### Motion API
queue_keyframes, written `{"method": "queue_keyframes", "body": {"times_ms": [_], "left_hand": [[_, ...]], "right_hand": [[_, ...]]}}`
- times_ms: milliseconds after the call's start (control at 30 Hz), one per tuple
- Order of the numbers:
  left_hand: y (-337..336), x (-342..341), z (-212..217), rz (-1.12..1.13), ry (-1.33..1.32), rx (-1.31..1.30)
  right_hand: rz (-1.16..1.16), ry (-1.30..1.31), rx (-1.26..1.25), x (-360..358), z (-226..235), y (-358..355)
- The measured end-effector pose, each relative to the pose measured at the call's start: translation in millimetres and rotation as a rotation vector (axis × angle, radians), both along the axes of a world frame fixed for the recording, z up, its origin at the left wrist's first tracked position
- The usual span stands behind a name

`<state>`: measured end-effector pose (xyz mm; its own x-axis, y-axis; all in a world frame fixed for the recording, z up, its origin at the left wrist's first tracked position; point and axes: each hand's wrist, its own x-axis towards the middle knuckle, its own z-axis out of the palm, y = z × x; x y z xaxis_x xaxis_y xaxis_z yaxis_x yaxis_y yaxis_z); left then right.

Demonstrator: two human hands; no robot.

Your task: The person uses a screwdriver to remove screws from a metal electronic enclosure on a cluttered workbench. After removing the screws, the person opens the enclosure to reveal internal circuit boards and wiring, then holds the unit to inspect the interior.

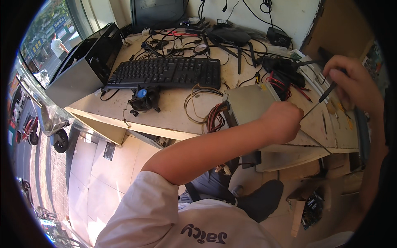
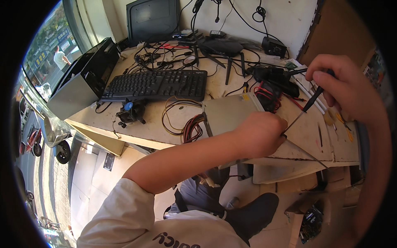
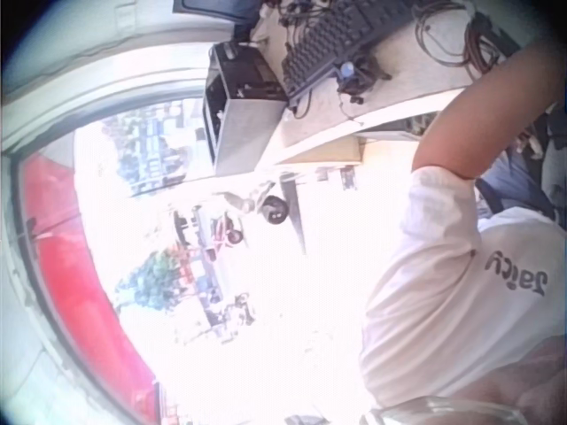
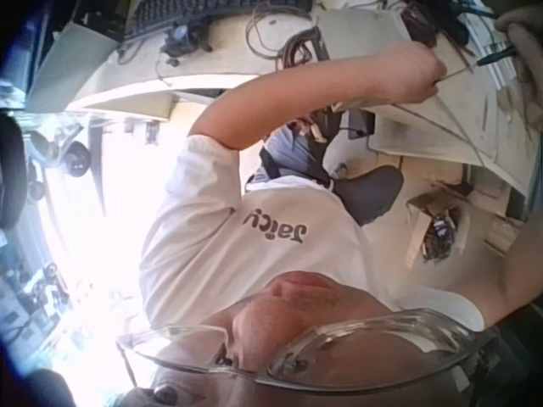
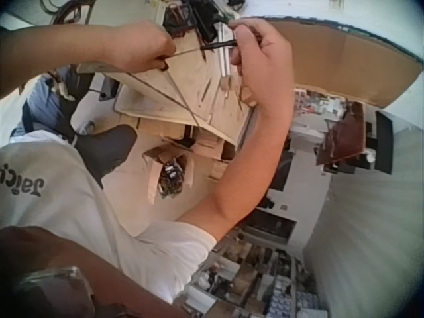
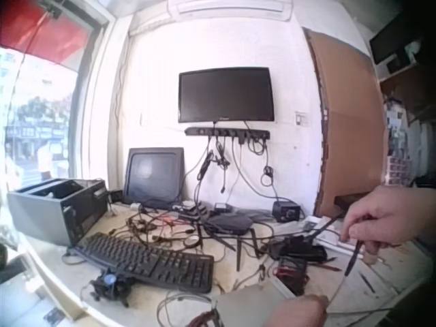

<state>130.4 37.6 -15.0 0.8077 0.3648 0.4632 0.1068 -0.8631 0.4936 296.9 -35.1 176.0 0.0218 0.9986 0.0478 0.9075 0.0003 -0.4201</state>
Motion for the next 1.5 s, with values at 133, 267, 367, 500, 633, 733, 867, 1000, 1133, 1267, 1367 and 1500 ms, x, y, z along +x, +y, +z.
{"method": "queue_keyframes", "body": {"times_ms": [133, 267, 367, 500, 633, 733, 867, 1000, 1133, 1267, 1367, 1500], "left_hand": [[-1.1, -1.7, 2.2, 0.0, 0.026, -0.007], [-1.2, -1.0, 6.8, 0.0, 0.075, -0.036], [-0.4, -2.2, 3.8, -0.005, 0.057, -0.049], [-0.6, -0.1, 5.4, -0.005, 0.068, -0.038], [-2.4, -1.3, 5.4, 0.007, 0.066, -0.053], [-0.5, -3.9, 3.7, 0.027, 0.054, -0.059], [-0.6, -1.1, 3.3, 0.013, 0.055, -0.038], [-1.3, -1.8, 1.6, 0.011, 0.034, -0.024], [1.5, -0.6, -2.0, 0.023, 0.011, -0.035], [0.3, -3.4, 7.4, -0.005, -0.027, -0.135], [2.7, -7.4, 12.1, 0.043, -0.146, -0.408], [12.5, -11.4, 9.7, 0.048, -0.38, -0.691]], "right_hand": [[-0.017, -0.023, -0.015, -2.3, 2.6, -0.8], [-0.024, -0.043, -0.021, -5.2, 5.6, -5.3], [0.001, -0.045, -0.013, -7.2, 8.2, -7.0], [0.005, -0.051, -0.012, -11.0, 9.9, -7.7], [0.013, -0.052, -0.011, -13.1, 10.5, -9.3], [0.024, -0.041, -0.008, -13.4, 9.9, -8.4], [0.02, -0.036, 0.001, -14.1, 11.0, -12.1], [0.024, -0.037, 0.011, -14.7, 9.0, -15.4], [0.042, -0.041, 0.029, -16.6, 10.1, -13.7], [0.064, -0.073, 0.074, -14.5, 13.4, -19.2], [0.138, -0.093, 0.111, -14.6, 17.3, -20.8], [0.231, -0.082, 0.14, -15.2, 29.4, -20.8]]}}
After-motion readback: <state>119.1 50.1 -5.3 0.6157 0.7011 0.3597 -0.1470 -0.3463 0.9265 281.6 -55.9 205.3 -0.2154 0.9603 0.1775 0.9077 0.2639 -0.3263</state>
